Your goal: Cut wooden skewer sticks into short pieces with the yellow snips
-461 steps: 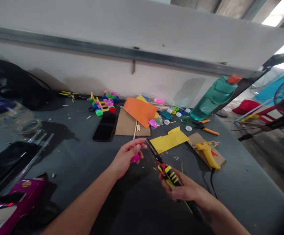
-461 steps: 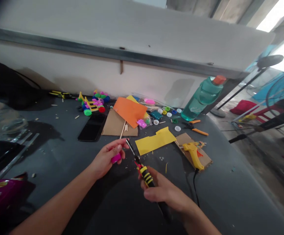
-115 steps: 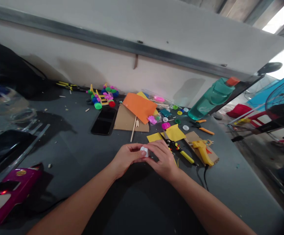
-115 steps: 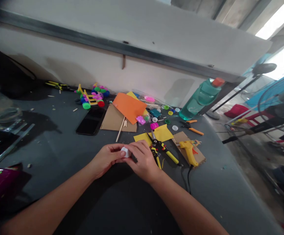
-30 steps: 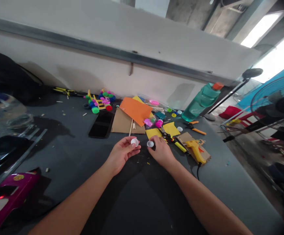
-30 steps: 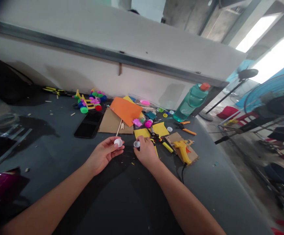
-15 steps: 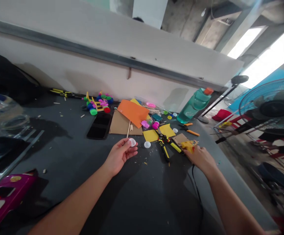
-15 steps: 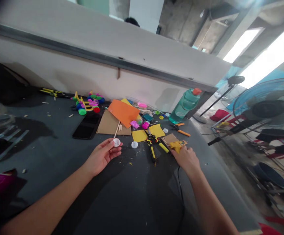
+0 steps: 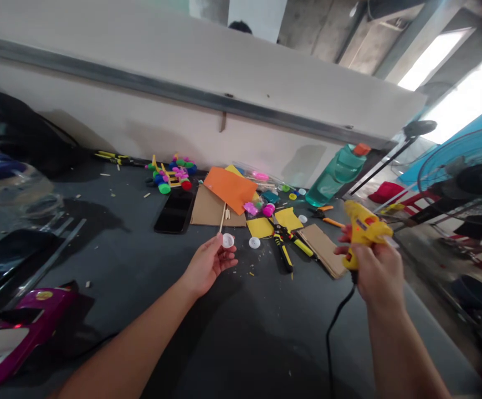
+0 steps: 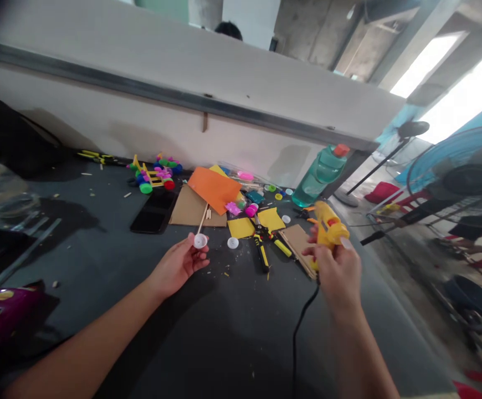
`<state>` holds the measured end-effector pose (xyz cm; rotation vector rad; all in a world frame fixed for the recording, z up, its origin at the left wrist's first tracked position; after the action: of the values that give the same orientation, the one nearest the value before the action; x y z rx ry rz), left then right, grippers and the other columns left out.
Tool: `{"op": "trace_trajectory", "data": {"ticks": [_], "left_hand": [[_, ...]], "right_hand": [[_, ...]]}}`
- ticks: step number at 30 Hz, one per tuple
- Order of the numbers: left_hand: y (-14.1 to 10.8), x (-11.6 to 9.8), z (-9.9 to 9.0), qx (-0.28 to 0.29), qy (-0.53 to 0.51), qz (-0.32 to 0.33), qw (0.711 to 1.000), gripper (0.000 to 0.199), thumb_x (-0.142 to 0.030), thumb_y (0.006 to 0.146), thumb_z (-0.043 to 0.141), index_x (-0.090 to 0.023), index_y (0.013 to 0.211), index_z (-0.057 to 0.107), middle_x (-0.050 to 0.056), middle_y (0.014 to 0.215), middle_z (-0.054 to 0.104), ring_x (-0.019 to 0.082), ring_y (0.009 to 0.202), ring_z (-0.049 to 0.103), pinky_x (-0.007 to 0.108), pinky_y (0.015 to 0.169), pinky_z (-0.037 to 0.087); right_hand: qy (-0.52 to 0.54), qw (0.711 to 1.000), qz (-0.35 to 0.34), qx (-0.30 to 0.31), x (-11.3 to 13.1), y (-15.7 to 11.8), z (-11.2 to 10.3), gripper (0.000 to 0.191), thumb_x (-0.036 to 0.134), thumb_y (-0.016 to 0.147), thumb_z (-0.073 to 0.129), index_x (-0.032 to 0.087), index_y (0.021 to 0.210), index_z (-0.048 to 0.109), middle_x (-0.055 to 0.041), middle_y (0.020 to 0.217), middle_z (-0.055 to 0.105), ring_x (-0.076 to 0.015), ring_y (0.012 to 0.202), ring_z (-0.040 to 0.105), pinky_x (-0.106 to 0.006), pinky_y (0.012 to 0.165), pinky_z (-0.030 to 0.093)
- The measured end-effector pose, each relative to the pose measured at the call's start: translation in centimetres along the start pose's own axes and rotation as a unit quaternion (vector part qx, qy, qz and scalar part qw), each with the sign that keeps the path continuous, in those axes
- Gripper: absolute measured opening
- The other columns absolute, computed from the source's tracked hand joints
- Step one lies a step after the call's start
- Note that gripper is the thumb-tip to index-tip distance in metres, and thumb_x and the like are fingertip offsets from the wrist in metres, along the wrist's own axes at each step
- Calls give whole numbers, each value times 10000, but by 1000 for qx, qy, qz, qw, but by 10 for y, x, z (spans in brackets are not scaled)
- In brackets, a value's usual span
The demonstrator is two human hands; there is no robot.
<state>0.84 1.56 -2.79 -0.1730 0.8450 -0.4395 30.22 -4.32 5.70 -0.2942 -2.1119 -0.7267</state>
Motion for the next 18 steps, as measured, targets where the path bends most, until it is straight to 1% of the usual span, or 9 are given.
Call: {"op": "trace_trajectory", "data": {"ticks": [1, 3, 5, 7, 9, 11, 14, 18], "left_hand": [[-1, 1, 1, 3, 5, -5, 1000, 300, -391, 786, 603, -108, 882, 635, 51, 723, 624, 96, 593, 572, 252, 605, 548], [-1, 2, 2, 11, 12, -8, 1000, 331, -415, 795, 580, -103, 890, 636, 41, 701, 601, 94, 584, 556, 249, 592, 541], [-2, 2, 2, 19, 10, -4, 1000, 344, -427, 799, 570, -103, 890, 637, 29, 678, 578, 86, 561, 534, 243, 581, 533], [-2, 2, 2, 25, 3, -3, 1000, 342, -430, 798, 568, -108, 894, 637, 21, 671, 568, 79, 548, 520, 243, 579, 529], [-2, 2, 2, 26, 2, -3, 1000, 319, -411, 799, 577, -120, 915, 636, 24, 691, 583, 76, 553, 524, 247, 595, 532], [-2, 2, 2, 24, 12, -5, 1000, 279, -366, 797, 596, -132, 942, 635, 38, 732, 613, 77, 573, 539, 253, 621, 538], [-2, 3, 4, 32, 30, -15, 999, 246, -293, 780, 629, -144, 976, 637, 56, 797, 642, 84, 613, 565, 252, 648, 539], [-3, 2, 6, 44, 24, -21, 999, 255, -217, 753, 660, -148, 998, 639, 42, 815, 644, 96, 671, 597, 261, 704, 542]], "right_hand": [[102, 994, 3, 33, 12, -10, 13, 279, 252, 750, 465, 170, 990, 582, -76, 929, 632, -168, 701, 608, -280, 574, 472], [242, 964, 32, 106, 32, -30, 43, 236, 232, 751, 510, 178, 972, 575, -63, 907, 625, -152, 675, 600, -244, 506, 454], [328, 927, 79, 165, 42, -49, 71, 201, 264, 789, 508, 183, 959, 577, -71, 920, 619, -162, 709, 599, -231, 465, 449], [374, 895, 111, 215, 43, -66, 89, 199, 298, 811, 502, 187, 959, 577, -79, 950, 613, -176, 755, 591, -238, 468, 467], [389, 869, 132, 275, 38, -77, 98, 214, 343, 828, 499, 188, 953, 576, -72, 910, 612, -161, 700, 579, -246, 471, 476], [387, 853, 150, 318, 31, -82, 99, 239, 395, 835, 500, 186, 926, 573, -51, 835, 606, -122, 580, 538, -235, 445, 462], [370, 846, 174, 343, 24, -83, 98, 285, 449, 815, 529, 177, 892, 566, -28, 757, 583, -81, 476, 458, -210, 399, 428], [351, 843, 184, 363, 23, -84, 99, 301, 461, 810, 541, 173, 894, 567, -23, 745, 573, -71, 465, 444, -208, 404, 432]]}}
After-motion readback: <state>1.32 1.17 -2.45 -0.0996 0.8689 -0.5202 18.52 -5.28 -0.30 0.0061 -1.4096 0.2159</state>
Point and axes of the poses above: each hand's wrist, its own y-axis towards the middle knuckle, its own z-axis out of the palm, x = y × z, the point moved 2 cm from there along y, towards the middle knuckle
